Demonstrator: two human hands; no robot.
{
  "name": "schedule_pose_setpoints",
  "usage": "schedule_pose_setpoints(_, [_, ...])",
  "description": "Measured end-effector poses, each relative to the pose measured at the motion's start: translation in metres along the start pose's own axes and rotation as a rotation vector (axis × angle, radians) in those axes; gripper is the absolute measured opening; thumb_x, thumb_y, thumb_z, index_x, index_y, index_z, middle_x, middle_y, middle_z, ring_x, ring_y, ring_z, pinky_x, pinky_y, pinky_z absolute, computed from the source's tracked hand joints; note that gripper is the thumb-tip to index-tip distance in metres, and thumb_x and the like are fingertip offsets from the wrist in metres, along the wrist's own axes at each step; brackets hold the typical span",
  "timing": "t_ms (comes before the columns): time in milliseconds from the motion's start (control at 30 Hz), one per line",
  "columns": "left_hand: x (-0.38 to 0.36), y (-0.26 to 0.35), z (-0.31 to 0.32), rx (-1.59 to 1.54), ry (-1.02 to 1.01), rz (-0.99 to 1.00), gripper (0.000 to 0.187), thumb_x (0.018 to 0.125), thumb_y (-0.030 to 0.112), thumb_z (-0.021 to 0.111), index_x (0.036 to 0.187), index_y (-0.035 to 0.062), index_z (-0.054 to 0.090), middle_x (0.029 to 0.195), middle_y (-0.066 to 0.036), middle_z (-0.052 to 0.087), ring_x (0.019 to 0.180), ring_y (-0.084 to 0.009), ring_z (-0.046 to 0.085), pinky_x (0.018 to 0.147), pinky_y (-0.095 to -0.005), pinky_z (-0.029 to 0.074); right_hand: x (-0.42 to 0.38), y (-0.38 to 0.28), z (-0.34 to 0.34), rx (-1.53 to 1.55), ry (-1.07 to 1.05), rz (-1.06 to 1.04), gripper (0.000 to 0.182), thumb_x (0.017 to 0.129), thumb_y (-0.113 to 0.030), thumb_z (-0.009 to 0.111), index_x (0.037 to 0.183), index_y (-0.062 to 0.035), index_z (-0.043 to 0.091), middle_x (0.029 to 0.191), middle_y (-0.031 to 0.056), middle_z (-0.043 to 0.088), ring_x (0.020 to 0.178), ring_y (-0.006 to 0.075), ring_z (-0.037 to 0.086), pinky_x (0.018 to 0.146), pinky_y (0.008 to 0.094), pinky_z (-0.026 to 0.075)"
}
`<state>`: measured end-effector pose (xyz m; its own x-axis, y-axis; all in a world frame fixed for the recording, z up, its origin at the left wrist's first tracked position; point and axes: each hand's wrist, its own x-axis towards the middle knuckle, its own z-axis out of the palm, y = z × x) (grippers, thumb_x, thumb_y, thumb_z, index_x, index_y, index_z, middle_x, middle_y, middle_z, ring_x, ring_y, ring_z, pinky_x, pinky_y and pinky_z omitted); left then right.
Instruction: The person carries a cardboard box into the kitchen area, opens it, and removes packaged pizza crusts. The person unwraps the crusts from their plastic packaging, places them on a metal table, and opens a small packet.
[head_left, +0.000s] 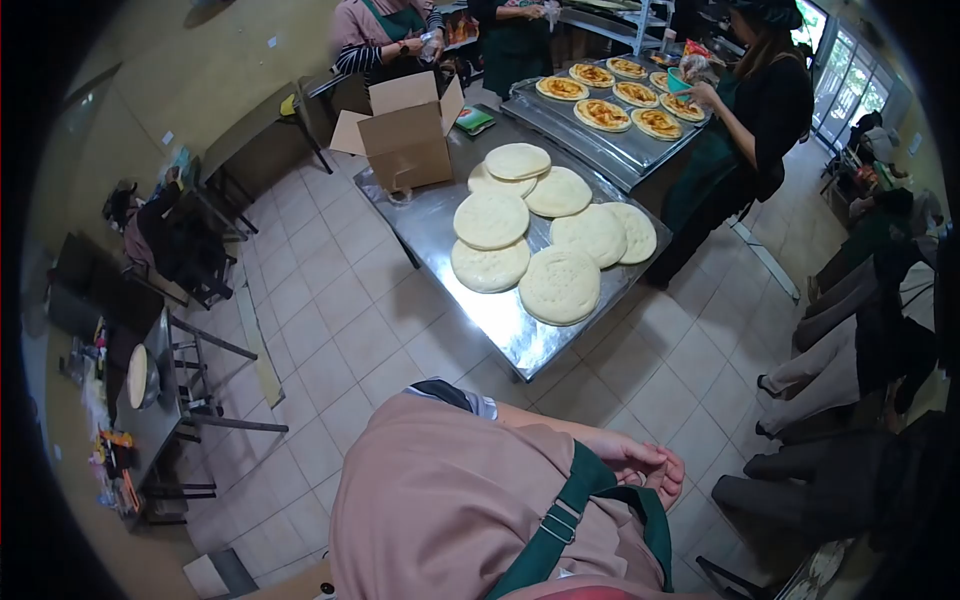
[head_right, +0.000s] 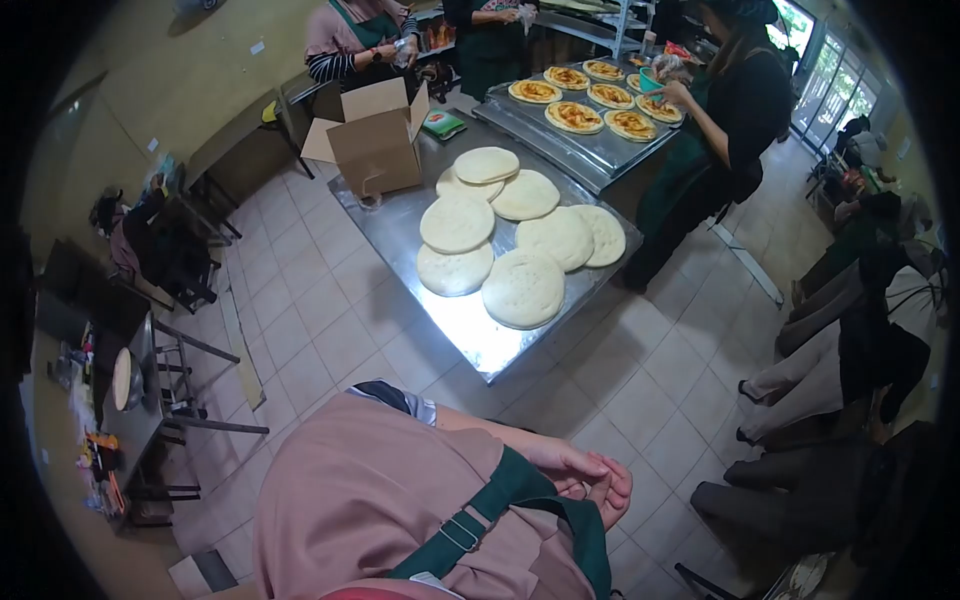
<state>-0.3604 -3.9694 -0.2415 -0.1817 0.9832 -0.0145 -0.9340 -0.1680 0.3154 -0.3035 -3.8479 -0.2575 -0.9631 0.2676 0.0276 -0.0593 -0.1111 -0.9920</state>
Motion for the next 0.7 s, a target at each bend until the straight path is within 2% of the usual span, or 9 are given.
schedule_pose_setpoints(100, [0.013, -0.011, -0.01, 0.583, -0.123, 0.242, 0.043, 0.085, 0.031, 0.043, 0.12, 0.0063, 0.036, 0.114, -0.003, 0.045, 0.07, -0.0096, 0.051, 0.06, -0.0236, 0.041, -0.007, -0.007, -0.004, 0.05, 0.078, -0.004, 0.032, 0.081, -0.033, 0.051, 0.087, -0.0016, 0.047, 0.079, 0.0119, 0.057, 0.076, 0.0176, 0.054, 0.073, 0.0266, 0.044])
schedule_pose_setpoints(233, [0.008, -0.012, 0.013, 1.196, 0.013, 0.355, 0.054, 0.081, 0.038, 0.047, 0.122, 0.0053, 0.033, 0.111, -0.005, 0.047, 0.075, -0.0155, 0.053, 0.063, -0.0295, 0.041, -0.008, 0.002, -0.022, 0.327, 0.154, 0.059, 0.032, 0.081, -0.037, 0.05, 0.084, -0.0047, 0.047, 0.073, 0.0081, 0.056, 0.073, 0.0162, 0.054, 0.071, 0.0273, 0.044])
schedule_pose_setpoints(300, [0.015, -0.011, 0.02, 2.13, 0.061, 0.294, 0.066, 0.073, 0.045, 0.052, 0.123, 0.0066, 0.032, 0.11, -0.008, 0.048, 0.079, -0.0199, 0.054, 0.066, -0.0372, 0.039, 0.003, 0.007, -0.058, 0.659, 0.105, 0.424, 0.037, 0.081, -0.043, 0.046, 0.086, -0.0068, 0.05, 0.083, 0.0081, 0.057, 0.075, 0.0151, 0.054, 0.072, 0.0296, 0.045])
schedule_pose_setpoints(367, [0.024, -0.012, 0.023, 2.179, 0.042, 0.127, 0.073, 0.068, 0.05, 0.053, 0.124, 0.0085, 0.031, 0.117, -0.012, 0.042, 0.096, -0.027, 0.049, 0.077, -0.0454, 0.035, 0.004, 0.025, -0.075, 0.879, -0.016, 0.485, 0.034, 0.084, -0.04, 0.041, 0.089, -0.0082, 0.052, 0.09, 0.006, 0.058, 0.08, 0.0151, 0.054, 0.077, 0.0304, 0.044])
schedule_pose_setpoints(433, [0.032, -0.022, 0.006, 2.423, 0.086, 0.447, 0.074, 0.067, 0.055, 0.048, 0.124, 0.0104, 0.032, 0.127, -0.013, 0.031, 0.115, -0.0327, 0.031, 0.089, -0.0553, 0.022, 0.002, 0.001, -0.053, 1.003, 0.222, 0.558, 0.036, 0.085, -0.039, 0.037, 0.099, -0.0092, 0.05, 0.097, 0.0062, 0.056, 0.088, 0.0158, 0.053, 0.08, 0.0318, 0.043])
schedule_pose_setpoints(467, [0.036, -0.023, 0.002, 2.425, 0.073, 0.45, 0.074, 0.067, 0.055, 0.048, 0.124, 0.0104, 0.032, 0.127, -0.013, 0.031, 0.115, -0.0327, 0.031, 0.089, -0.0553, 0.022, 0.001, -0.004, -0.049, 1.005, 0.227, 0.548, 0.036, 0.085, -0.039, 0.037, 0.099, -0.0092, 0.05, 0.097, 0.0062, 0.056, 0.088, 0.0158, 0.053, 0.08, 0.0318, 0.043])
schedule_pose_setpoints(533, [0.037, -0.022, 0.001, 2.391, 0.141, 0.523, 0.076, 0.065, 0.059, 0.044, 0.124, 0.0122, 0.032, 0.133, -0.012, 0.019, 0.124, -0.036, 0.007, 0.093, -0.0609, 0.002, -0.001, -0.008, -0.042, 1.048, 0.273, 0.512, 0.039, 0.086, -0.037, 0.033, 0.11, -0.009, 0.047, 0.109, 0.0085, 0.051, 0.1, 0.0167, 0.049, 0.082, 0.0323, 0.042])
schedule_pose_setpoints(667, [0.045, -0.027, -0.007, 2.473, 0.159, 0.76, 0.078, 0.063, 0.059, 0.045, 0.125, 0.0144, 0.03, 0.135, -0.012, 0.016, 0.125, -0.0338, 0.002, 0.092, -0.0624, -0.004, -0.004, 0.0, -0.046, 1.062, 0.292, 0.482, 0.042, 0.087, -0.037, 0.031, 0.113, -0.0076, 0.045, 0.113, 0.0083, 0.048, 0.104, 0.0163, 0.045, 0.085, 0.0331, 0.039])
schedule_pose_setpoints(700, [0.046, -0.025, -0.007, 2.571, 0.151, 0.799, 0.077, 0.064, 0.058, 0.046, 0.126, 0.0148, 0.029, 0.135, -0.011, 0.016, 0.125, -0.0339, 0.002, 0.092, -0.0623, -0.004, -0.004, 0.024, -0.066, 1.05, 0.097, 0.39, 0.042, 0.087, -0.037, 0.031, 0.115, -0.0093, 0.044, 0.115, 0.0077, 0.047, 0.106, 0.0162, 0.043, 0.091, 0.033, 0.033])
